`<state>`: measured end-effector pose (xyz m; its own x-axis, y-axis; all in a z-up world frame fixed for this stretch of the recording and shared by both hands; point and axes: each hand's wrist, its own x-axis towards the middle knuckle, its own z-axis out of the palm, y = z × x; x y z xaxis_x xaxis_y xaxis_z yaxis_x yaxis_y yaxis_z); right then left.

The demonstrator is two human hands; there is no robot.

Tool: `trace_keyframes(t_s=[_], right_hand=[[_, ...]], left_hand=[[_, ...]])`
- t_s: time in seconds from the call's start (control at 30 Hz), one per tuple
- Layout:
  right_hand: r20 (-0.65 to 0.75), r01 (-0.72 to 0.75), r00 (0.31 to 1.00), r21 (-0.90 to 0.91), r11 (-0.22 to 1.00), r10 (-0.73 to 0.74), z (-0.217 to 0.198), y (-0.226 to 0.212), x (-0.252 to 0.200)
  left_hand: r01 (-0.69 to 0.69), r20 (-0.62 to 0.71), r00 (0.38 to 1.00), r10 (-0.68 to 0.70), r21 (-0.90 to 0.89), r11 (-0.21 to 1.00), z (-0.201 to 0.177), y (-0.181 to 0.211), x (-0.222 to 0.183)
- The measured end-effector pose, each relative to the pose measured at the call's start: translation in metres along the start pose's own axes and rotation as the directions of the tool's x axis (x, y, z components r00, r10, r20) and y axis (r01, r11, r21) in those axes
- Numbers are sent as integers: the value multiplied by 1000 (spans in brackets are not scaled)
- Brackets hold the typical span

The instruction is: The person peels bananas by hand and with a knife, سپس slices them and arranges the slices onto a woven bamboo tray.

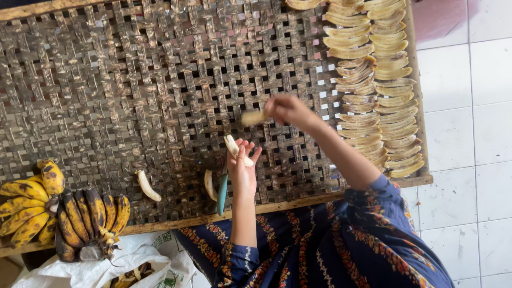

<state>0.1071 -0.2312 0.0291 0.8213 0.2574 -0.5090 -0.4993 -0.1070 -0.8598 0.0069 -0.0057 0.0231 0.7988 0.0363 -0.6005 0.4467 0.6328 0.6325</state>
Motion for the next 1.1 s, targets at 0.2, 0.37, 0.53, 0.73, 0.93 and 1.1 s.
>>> trace_keyframes(t_s=[0.2, 0.37, 0.53, 0.73, 0.93, 1.1], right_hand=[[-587, 43, 807, -39, 998, -57, -129, 16, 109], [-795, -68, 605, -106, 992, -43, -196, 23, 162], [-867, -78, 498, -76, 994, -27, -201, 4, 168], [-782, -14, 620, -86, 996, -59, -143, -18, 136], [192, 479, 835, -715, 510, -517, 36, -7, -12], [142, 356, 785, -900, 251, -603, 101, -5, -61]], left_hand=[[9, 69, 998, -14, 63, 998, 0, 0, -3], [-35, 76, 997, 23, 163, 986, 0, 0, 0], [-120, 98, 990, 97, 264, 957, -10, -8, 6], [-145, 110, 985, 133, 106, 984, -13, -9, 9], [-114, 23, 993, 112, 99, 989, 1, 2, 4], [-130, 34, 991, 126, 150, 980, -20, -17, 8]])
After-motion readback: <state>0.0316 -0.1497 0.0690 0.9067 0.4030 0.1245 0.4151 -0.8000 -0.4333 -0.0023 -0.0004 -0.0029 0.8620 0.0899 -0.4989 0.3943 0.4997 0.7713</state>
